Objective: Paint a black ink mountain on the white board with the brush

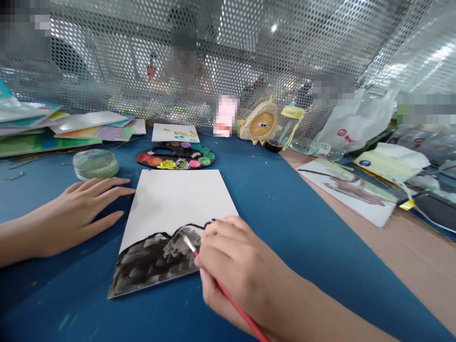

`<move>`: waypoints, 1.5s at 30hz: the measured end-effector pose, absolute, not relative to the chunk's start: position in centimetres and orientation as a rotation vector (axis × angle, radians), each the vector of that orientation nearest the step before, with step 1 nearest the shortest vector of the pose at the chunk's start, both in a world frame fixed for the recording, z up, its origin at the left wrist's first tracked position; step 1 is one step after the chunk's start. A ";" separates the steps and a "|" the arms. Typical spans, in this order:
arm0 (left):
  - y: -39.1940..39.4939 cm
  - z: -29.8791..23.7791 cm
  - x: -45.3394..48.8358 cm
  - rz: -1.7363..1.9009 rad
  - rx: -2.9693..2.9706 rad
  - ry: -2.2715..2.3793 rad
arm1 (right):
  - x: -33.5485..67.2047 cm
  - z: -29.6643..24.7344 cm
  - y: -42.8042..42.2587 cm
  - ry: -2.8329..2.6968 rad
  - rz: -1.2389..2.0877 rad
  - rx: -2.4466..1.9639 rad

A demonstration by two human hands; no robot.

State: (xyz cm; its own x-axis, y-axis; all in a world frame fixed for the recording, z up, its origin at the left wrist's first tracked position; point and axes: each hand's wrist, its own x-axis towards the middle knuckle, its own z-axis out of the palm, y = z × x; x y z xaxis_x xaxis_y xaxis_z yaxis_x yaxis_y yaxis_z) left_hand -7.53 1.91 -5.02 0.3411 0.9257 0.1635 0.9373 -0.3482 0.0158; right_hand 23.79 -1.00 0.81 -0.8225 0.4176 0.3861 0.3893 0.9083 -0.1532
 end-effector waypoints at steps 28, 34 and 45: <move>1.9 -4.8 -7.4 -0.210 -2.533 -1.747 | 24.0 1.3 -1.6 -2.648 0.125 -0.648; 1.6 -4.2 -6.9 -0.185 -2.530 -1.757 | 24.0 1.2 -1.7 -2.644 0.139 -0.626; 2.1 -5.2 -7.7 -0.228 -2.524 -1.714 | 24.2 1.3 -1.8 -2.673 0.155 -0.578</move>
State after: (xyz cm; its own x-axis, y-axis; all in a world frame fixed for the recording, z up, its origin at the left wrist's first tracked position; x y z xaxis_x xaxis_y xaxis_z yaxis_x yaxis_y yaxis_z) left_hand -7.70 2.10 -5.16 0.3625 0.9166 0.1684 0.9288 -0.3702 0.0156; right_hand 24.20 -1.80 1.30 -0.8345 0.4174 0.3596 0.3730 0.9084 -0.1889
